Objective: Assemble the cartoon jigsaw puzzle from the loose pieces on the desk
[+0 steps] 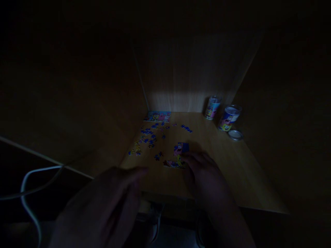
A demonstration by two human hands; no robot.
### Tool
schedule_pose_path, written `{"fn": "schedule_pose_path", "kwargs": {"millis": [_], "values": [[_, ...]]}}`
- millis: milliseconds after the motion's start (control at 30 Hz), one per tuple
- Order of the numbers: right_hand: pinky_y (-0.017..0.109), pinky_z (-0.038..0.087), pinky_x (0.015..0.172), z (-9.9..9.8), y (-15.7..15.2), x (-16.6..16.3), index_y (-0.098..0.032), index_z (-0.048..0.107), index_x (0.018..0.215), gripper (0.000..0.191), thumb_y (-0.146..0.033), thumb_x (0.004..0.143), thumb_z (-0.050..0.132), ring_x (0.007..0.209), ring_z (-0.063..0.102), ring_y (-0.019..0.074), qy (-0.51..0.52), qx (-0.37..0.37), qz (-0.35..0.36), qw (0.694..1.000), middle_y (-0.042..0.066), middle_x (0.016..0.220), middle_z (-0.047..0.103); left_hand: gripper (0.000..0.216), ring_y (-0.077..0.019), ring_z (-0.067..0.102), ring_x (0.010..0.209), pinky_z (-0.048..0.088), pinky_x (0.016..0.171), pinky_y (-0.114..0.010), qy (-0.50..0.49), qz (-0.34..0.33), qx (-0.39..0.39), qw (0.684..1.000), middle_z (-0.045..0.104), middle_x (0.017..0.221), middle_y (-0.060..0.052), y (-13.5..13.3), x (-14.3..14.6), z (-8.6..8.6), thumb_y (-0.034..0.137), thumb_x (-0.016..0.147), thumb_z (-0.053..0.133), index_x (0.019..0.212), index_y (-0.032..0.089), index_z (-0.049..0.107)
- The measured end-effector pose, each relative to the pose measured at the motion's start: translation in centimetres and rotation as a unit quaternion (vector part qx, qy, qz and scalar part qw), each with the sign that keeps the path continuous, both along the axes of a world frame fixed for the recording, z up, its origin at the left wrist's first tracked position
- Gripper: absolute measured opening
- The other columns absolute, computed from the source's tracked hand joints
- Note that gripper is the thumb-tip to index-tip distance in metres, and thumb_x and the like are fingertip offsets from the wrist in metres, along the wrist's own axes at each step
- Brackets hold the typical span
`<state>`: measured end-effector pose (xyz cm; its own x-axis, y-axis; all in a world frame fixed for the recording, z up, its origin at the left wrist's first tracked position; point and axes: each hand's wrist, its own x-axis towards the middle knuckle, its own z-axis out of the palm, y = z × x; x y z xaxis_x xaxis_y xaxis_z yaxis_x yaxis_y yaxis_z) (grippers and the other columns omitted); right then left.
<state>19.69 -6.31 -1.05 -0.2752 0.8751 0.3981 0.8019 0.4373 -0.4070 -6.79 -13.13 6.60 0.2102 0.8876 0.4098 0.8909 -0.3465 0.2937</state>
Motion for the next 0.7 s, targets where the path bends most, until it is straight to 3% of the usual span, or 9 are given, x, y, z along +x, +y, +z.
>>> {"fn": "schedule_pose_path", "kwargs": {"millis": [100, 200, 333, 500, 600, 700], "values": [[0.053, 0.06, 0.108, 0.0, 0.0, 0.0, -0.024, 0.075, 0.128, 0.034, -0.014, 0.099, 0.06, 0.12, 0.071, 0.0295, -0.003, 0.001, -0.006, 1.0, 0.009, 0.131, 0.077, 0.043, -0.0255, 0.079, 0.099, 0.065, 0.088, -0.038, 0.062, 0.016, -0.069, 0.996, 0.08, 0.117, -0.008, 3.2, -0.5, 0.2, 0.005, 0.098, 0.05, 0.129, 0.025, 0.073], [0.054, 0.06, 0.109, -0.1, 0.0, 0.1, -0.024, 0.076, 0.127, 0.034, -0.014, 0.098, 0.061, 0.12, 0.071, 0.03, -0.01, 0.005, -0.007, 1.0, 0.009, 0.13, 0.078, 0.058, -0.0281, 0.077, 0.108, 0.064, 0.094, -0.04, 0.144, 0.067, -0.139, 0.977, 0.078, 0.126, -0.014, 5.3, -1.1, -0.9, -0.01, 0.089, 0.044, 0.132, 0.018, 0.072], [0.054, 0.059, 0.109, -0.2, 0.1, 0.1, -0.023, 0.075, 0.129, 0.037, -0.012, 0.097, 0.061, 0.12, 0.071, 0.0299, -0.007, 0.01, -0.001, 1.0, 0.009, 0.131, 0.078, 0.054, -0.0336, 0.068, 0.127, 0.06, 0.106, -0.045, 0.19, 0.123, -0.151, 0.962, 0.067, 0.143, -0.021, 6.7, -1.2, -2.6, -0.01, 0.092, 0.044, 0.133, 0.011, 0.072], [0.055, 0.059, 0.109, -0.3, 0.1, 0.1, -0.023, 0.076, 0.128, 0.034, -0.014, 0.099, 0.058, 0.12, 0.07, 0.03, -0.004, 0.003, 0.0, 1.0, 0.009, 0.13, 0.078, 0.052, -0.0352, 0.068, 0.126, 0.062, 0.098, -0.045, 0.174, 0.124, -0.154, 0.965, 0.066, 0.141, -0.022, 7.6, -1.1, -3.6, -0.008, 0.093, 0.042, 0.132, 0.011, 0.073], [0.055, 0.059, 0.109, -0.3, 0.2, 0.1, -0.022, 0.076, 0.129, 0.034, -0.016, 0.1, 0.057, 0.12, 0.07, 0.0301, -0.009, -0.003, -0.001, 1.0, 0.009, 0.131, 0.077, 0.041, -0.0361, 0.069, 0.121, 0.061, 0.093, -0.046, 0.138, 0.102, -0.153, 0.973, 0.068, 0.135, -0.021, 7.7, -1.2, -3.7, -0.003, 0.096, 0.048, 0.124, 0.013, 0.075], [0.055, 0.059, 0.109, -0.3, 0.1, 0.1, -0.022, 0.076, 0.128, 0.035, -0.016, 0.1, 0.057, 0.12, 0.071, 0.0302, -0.007, 0.0, -0.001, 1.0, 0.009, 0.13, 0.078, 0.02, -0.0304, 0.074, 0.103, 0.06, 0.089, -0.045, 0.053, 0.039, -0.167, 0.984, 0.074, 0.116, -0.012, 7.7, -1.3, -3.6, 0.012, 0.103, 0.057, 0.106, 0.019, 0.075]]}}
